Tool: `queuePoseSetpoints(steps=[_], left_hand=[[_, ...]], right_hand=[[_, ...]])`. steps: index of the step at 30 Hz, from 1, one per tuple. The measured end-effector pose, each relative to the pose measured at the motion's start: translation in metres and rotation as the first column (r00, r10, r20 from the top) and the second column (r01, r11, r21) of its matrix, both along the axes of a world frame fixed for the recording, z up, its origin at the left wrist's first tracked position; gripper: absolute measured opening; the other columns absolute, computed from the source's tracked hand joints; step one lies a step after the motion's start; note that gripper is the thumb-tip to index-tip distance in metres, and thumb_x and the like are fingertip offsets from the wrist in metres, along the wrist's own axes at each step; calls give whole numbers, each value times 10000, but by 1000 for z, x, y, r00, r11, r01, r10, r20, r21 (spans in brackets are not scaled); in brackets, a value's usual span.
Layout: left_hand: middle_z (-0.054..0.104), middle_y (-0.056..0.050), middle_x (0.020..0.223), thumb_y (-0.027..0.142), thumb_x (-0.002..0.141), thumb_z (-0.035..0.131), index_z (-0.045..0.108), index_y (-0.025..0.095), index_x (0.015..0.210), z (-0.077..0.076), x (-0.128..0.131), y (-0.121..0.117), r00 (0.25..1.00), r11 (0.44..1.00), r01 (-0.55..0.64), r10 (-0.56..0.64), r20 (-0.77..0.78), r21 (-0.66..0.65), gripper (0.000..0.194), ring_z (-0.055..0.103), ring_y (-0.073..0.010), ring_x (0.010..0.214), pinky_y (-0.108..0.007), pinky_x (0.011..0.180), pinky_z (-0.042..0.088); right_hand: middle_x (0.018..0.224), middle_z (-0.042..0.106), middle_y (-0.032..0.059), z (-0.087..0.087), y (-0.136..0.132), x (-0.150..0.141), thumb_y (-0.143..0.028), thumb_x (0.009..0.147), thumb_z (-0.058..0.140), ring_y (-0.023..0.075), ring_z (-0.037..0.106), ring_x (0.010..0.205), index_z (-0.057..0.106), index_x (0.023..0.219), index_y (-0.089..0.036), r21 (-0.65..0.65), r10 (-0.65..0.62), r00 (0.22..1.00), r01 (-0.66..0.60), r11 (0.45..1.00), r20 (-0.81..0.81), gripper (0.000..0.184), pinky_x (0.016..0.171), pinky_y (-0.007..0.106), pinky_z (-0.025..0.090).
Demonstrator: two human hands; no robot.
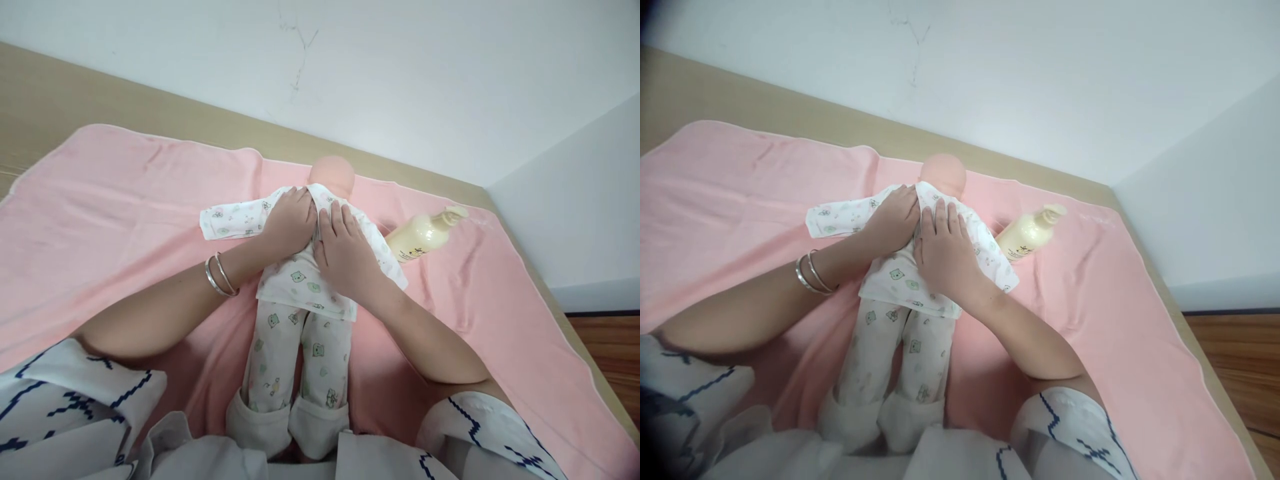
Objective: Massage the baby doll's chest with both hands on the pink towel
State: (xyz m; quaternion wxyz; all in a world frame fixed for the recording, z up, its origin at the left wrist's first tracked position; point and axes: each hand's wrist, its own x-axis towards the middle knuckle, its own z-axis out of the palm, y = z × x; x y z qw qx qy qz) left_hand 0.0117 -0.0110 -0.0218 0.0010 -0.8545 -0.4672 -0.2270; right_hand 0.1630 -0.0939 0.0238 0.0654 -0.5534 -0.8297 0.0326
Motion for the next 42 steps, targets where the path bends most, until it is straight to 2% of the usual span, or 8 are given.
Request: queuePoseSetpoints(steps=[8,15,22,26,30,34,39,42], left_hand=[[692,-163,1413,271,1063,268,622,111,1370,-9,10,-9,957,986,-137,156,246,-95,496,593,-300,1361,-522,1229,433],[642,-252,1443,289,1078,218,590,17,1407,6,-2,-10,1000,1000,0,0,9,2,567,524,-391,1428,-630,1238,371],[630,-254,1454,176,1048,257,553,-32,1451,26,5,-35,994,996,71,-76,-82,-59,541,561,-353,1415,-533,1227,448],[729,-145,1245,129,995,339,700,111,1207,31,4,-29,994,987,104,-99,49,-122,419,657,-298,1260,-494,1153,531],[729,-166,1088,163,976,352,674,161,976,31,0,-12,989,972,18,17,145,-236,321,692,-302,1070,-486,1009,579],[737,-185,1113,204,1014,295,645,162,1015,21,-1,-4,981,967,-46,91,171,-252,351,680,-301,1040,-495,1006,557],[696,-281,1241,170,1028,235,676,68,1125,12,1,-18,999,999,35,-36,-14,-35,463,630,-383,1226,-596,1100,495],[648,-304,1352,179,1026,294,670,11,1201,17,4,-33,997,998,48,-51,-51,-49,447,567,-399,1368,-591,1212,426]], right_hand=[[1755,331,229,-7,51,22,-330,1080,280,317,259,1677,342,1649,27,-75,-152,974,142,987,-168,675,1396,519,220],[1744,319,279,-12,52,24,-350,1073,238,358,264,1669,309,1640,83,-32,-118,986,115,993,-121,717,1388,546,210],[1743,299,306,2,51,32,-347,1065,274,384,258,1668,277,1638,112,-58,13,1000,-13,998,11,734,1367,583,270],[1734,312,311,6,33,26,-303,1044,306,405,286,1655,316,1624,111,-8,109,993,-108,994,53,712,1352,611,299],[1715,336,325,10,11,14,-262,1046,332,436,312,1638,362,1612,98,31,137,984,-142,989,111,672,1355,621,278],[1722,339,308,10,8,8,-276,1057,332,420,293,1649,378,1616,74,-2,96,992,-96,995,82,661,1357,603,281],[1735,327,295,2,26,9,-290,1070,286,388,264,1665,374,1614,65,-51,-65,995,61,997,-77,655,1360,590,269],[1719,359,299,-2,43,15,-288,1065,288,394,292,1652,370,1606,72,-84,-153,982,144,986,-113,655,1357,610,244]])
